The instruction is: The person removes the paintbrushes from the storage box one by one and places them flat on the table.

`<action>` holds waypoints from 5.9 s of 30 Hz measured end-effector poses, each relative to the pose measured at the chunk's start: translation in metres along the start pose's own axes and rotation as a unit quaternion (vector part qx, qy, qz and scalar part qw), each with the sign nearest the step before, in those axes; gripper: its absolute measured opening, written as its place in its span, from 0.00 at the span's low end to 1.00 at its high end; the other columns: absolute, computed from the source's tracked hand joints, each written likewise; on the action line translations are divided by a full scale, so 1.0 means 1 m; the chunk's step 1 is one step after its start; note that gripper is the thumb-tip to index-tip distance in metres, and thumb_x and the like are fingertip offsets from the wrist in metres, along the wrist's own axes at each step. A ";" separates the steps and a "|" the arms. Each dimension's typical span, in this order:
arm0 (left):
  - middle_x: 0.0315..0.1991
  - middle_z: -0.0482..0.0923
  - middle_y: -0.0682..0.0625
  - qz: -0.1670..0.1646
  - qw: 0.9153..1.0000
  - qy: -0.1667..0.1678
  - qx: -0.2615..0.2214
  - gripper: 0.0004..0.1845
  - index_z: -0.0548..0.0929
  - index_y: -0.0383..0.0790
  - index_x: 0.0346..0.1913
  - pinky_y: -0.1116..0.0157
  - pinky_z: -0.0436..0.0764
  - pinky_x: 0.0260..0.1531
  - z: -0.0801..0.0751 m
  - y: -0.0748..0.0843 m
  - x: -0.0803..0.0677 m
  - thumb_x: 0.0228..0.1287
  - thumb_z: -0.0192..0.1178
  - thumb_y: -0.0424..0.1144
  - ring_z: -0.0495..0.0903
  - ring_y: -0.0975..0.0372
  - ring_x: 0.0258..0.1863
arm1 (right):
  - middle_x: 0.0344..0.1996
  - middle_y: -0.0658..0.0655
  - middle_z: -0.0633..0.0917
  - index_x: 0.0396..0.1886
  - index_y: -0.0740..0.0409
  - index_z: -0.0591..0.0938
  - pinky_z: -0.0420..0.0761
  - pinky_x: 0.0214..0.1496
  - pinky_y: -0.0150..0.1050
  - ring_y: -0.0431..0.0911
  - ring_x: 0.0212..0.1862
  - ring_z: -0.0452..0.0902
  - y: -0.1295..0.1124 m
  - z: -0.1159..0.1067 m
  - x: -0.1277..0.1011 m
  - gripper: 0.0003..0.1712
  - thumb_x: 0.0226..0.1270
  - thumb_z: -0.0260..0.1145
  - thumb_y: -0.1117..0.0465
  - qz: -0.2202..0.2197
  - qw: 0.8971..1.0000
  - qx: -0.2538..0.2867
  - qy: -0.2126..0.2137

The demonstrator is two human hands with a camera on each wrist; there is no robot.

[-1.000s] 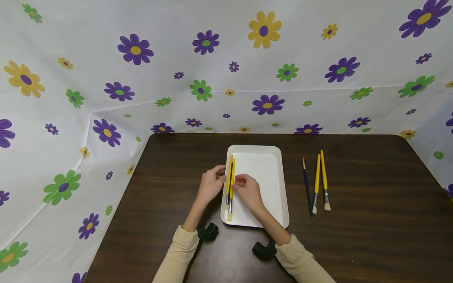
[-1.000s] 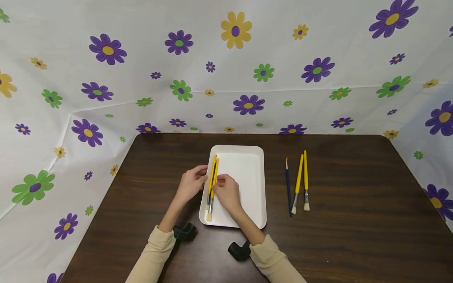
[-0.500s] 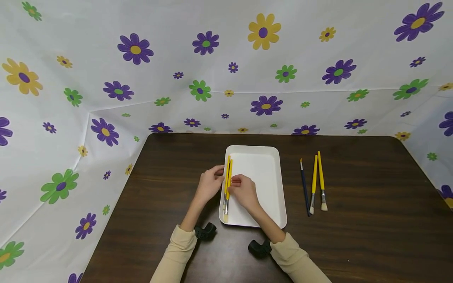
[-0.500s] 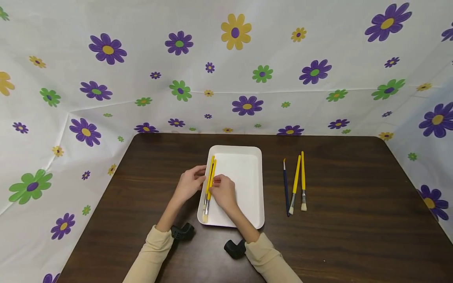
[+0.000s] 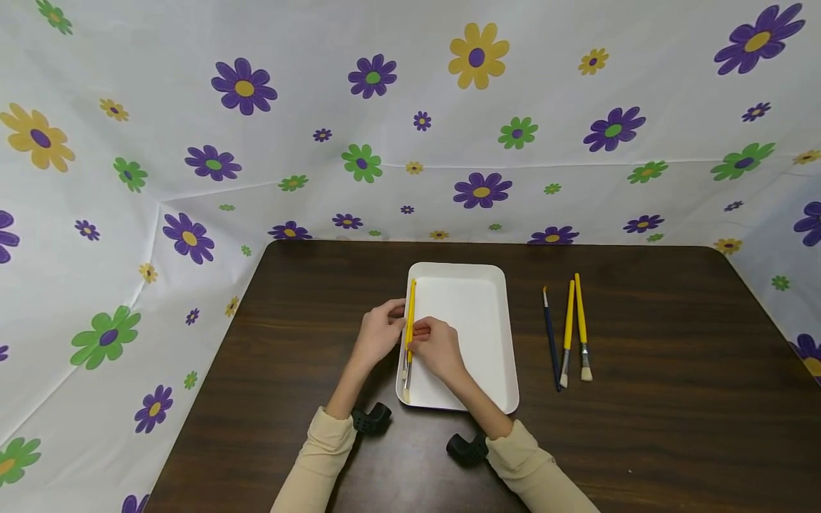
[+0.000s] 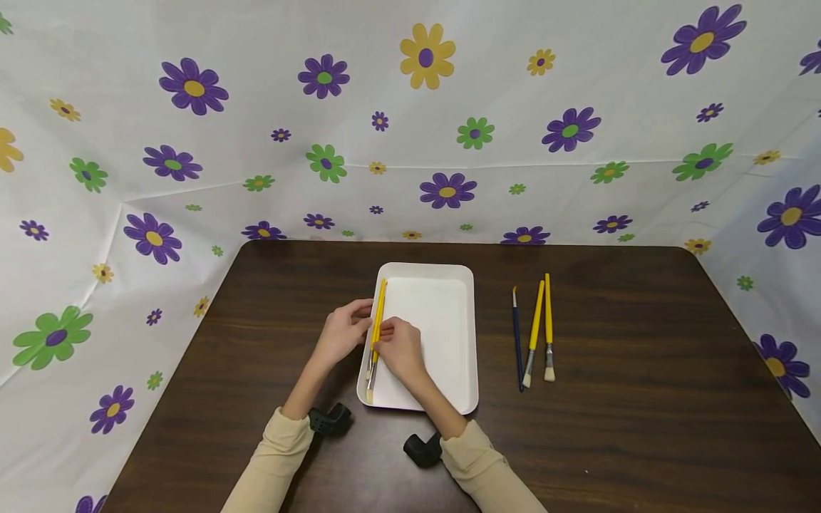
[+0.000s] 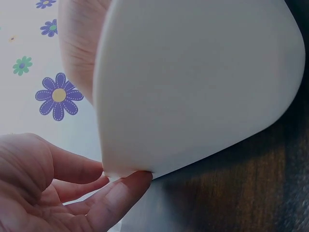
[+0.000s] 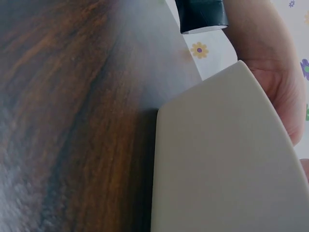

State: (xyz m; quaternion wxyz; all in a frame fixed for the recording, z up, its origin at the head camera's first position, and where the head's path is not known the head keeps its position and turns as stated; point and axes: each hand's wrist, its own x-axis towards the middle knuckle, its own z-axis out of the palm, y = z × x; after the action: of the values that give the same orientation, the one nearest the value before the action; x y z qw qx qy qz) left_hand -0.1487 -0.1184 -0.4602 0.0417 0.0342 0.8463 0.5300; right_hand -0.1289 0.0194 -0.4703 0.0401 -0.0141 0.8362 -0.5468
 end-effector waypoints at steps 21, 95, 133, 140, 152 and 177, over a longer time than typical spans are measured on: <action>0.52 0.84 0.34 -0.002 1.000 0.005 0.007 0.19 0.81 0.28 0.63 0.58 0.89 0.35 -0.003 -0.001 0.000 0.71 0.58 0.26 0.88 0.47 0.45 | 0.28 0.60 0.87 0.40 0.74 0.84 0.87 0.30 0.35 0.45 0.27 0.84 -0.002 0.002 0.000 0.12 0.56 0.75 0.74 0.007 1.000 -0.004 -0.028; 0.55 0.83 0.34 -0.009 1.000 0.000 -0.020 0.20 0.79 0.27 0.65 0.58 0.89 0.33 0.003 0.002 -0.003 0.72 0.56 0.25 0.88 0.47 0.45 | 0.42 0.66 0.85 0.57 0.81 0.77 0.87 0.41 0.32 0.39 0.35 0.85 0.016 -0.129 0.003 0.17 0.72 0.63 0.76 0.077 0.986 0.140 0.039; 0.57 0.83 0.35 -0.022 1.000 0.015 0.001 0.20 0.79 0.29 0.66 0.57 0.89 0.36 0.006 -0.001 -0.002 0.73 0.58 0.28 0.87 0.48 0.47 | 0.33 0.41 0.88 0.67 0.85 0.66 0.86 0.43 0.29 0.36 0.37 0.88 0.057 -0.225 0.000 0.28 0.77 0.62 0.70 0.066 0.975 0.207 0.043; 0.57 0.83 0.35 -0.025 0.999 0.020 -0.002 0.21 0.79 0.29 0.66 0.56 0.89 0.37 0.004 -0.003 -0.003 0.74 0.57 0.27 0.87 0.47 0.47 | 0.33 0.46 0.90 0.53 0.71 0.81 0.86 0.42 0.29 0.39 0.36 0.89 0.066 -0.243 -0.004 0.10 0.75 0.62 0.73 0.066 0.959 0.271 0.045; 0.57 0.83 0.35 -0.024 1.000 0.017 -0.002 0.21 0.79 0.30 0.67 0.56 0.89 0.38 0.007 0.002 -0.002 0.74 0.57 0.28 0.87 0.47 0.48 | 0.30 0.40 0.88 0.66 0.86 0.66 0.86 0.40 0.29 0.34 0.34 0.87 0.089 -0.269 -0.015 0.28 0.75 0.62 0.72 0.094 0.970 0.202 0.100; 0.57 0.82 0.34 -0.019 1.000 0.014 -0.012 0.20 0.79 0.29 0.66 0.56 0.89 0.37 0.007 0.003 -0.002 0.74 0.56 0.28 0.87 0.46 0.48 | 0.29 0.38 0.83 0.67 0.85 0.66 0.86 0.37 0.29 0.30 0.31 0.83 0.114 -0.283 -0.022 0.28 0.77 0.61 0.69 0.165 0.979 0.064 0.099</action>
State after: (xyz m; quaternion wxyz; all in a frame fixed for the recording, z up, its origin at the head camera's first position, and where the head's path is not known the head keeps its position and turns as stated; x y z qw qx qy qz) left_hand -0.1456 -0.1117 -0.4606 0.0401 0.0105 0.8407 0.5399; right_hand -0.1275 0.3252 -0.4605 0.0477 0.1804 0.7900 -0.5841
